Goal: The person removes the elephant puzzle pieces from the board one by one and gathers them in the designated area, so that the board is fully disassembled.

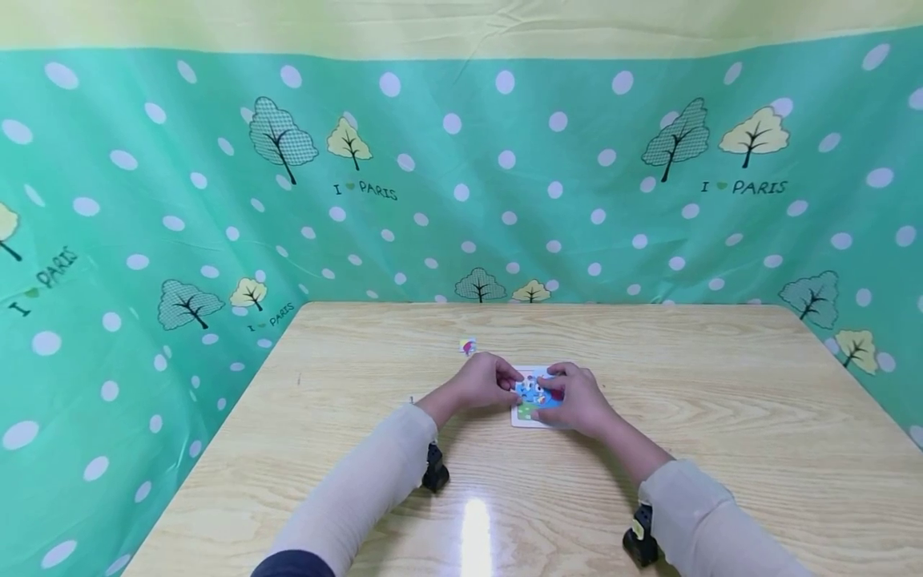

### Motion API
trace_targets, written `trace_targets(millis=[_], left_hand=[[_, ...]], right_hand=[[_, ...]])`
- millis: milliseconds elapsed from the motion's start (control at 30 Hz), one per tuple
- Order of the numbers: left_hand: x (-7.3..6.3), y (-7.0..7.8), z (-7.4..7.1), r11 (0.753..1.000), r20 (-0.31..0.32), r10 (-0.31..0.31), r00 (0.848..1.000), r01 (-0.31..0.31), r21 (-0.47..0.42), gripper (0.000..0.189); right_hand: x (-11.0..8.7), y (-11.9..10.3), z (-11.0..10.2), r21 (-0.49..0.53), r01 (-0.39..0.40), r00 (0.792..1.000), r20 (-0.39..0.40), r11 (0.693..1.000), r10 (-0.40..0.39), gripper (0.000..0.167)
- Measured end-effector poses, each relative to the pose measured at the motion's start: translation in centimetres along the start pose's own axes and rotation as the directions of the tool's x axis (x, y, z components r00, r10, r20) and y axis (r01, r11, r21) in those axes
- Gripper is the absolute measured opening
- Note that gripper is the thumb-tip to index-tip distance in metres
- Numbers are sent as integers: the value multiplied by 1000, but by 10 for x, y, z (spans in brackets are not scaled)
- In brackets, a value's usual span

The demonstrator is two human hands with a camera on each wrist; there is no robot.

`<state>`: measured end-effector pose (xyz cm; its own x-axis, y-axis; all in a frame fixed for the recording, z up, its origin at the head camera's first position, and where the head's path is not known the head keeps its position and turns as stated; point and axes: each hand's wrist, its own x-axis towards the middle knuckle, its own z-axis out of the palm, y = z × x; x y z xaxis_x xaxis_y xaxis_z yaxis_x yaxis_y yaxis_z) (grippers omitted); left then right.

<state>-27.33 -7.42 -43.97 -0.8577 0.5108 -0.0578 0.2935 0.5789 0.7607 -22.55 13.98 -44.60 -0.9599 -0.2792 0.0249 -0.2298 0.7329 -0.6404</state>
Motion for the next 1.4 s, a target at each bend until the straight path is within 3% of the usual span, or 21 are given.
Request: trace_targets(millis=[300, 600, 967, 1400], left_hand=[[-5, -4, -7, 997, -40, -18, 999, 15, -74, 27], [-11, -10, -15, 979, -71, -36, 997, 21, -204, 33], [-19, -12, -26, 964, -120, -23, 992, -10, -267, 36], [-31, -22, -40, 934, -188, -71, 980, -1, -358, 35]], right_hand=[[0, 0, 0, 17, -10, 1000, -2, 1000, 10, 62], [1, 0, 1, 13, -19, 1000, 2, 1000, 19, 63], [1, -3, 1, 11, -36, 999, 2, 999, 35, 63], [1, -1, 1, 28, -26, 1000, -6, 999, 26, 62]])
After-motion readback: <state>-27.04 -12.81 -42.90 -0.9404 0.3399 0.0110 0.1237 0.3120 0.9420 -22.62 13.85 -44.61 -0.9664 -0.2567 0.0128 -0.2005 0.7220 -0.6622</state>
